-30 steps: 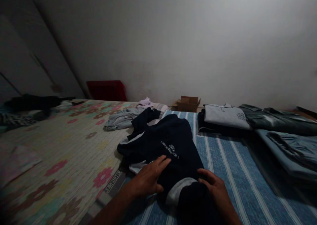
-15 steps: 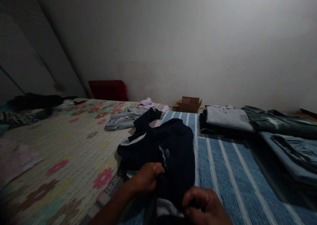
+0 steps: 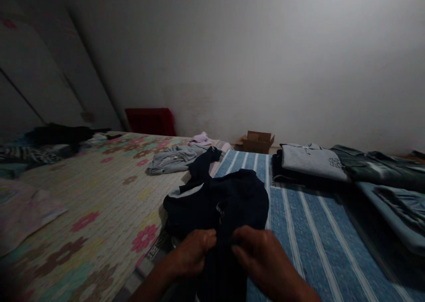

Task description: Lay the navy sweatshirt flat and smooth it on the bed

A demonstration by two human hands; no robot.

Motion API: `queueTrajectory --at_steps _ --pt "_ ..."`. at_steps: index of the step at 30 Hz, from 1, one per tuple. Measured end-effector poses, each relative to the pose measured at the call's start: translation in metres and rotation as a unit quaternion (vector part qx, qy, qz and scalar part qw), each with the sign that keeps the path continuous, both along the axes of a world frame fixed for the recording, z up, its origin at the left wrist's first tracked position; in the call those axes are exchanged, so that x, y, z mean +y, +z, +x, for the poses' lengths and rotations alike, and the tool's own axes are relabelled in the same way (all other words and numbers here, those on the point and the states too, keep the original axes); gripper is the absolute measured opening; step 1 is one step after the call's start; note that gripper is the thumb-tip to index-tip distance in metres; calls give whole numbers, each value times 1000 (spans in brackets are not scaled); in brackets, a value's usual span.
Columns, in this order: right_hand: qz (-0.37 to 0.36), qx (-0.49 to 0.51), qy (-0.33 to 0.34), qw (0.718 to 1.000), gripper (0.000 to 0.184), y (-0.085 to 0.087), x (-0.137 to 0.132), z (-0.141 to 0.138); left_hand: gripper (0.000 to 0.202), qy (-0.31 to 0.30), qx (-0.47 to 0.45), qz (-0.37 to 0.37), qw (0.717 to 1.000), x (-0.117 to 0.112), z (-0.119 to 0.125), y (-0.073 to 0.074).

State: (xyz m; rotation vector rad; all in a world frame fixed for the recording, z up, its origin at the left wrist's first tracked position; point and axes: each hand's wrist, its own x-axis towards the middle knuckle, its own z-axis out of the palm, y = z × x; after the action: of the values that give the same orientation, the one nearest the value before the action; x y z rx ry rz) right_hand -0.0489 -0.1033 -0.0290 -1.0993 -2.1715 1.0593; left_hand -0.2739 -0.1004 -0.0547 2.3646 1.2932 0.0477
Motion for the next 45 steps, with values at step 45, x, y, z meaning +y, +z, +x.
queueTrajectory --at_steps 45 --pt "81 -188 -112 972 16 -45 106 -59 24 30 -50 12 998 -10 -11 19"
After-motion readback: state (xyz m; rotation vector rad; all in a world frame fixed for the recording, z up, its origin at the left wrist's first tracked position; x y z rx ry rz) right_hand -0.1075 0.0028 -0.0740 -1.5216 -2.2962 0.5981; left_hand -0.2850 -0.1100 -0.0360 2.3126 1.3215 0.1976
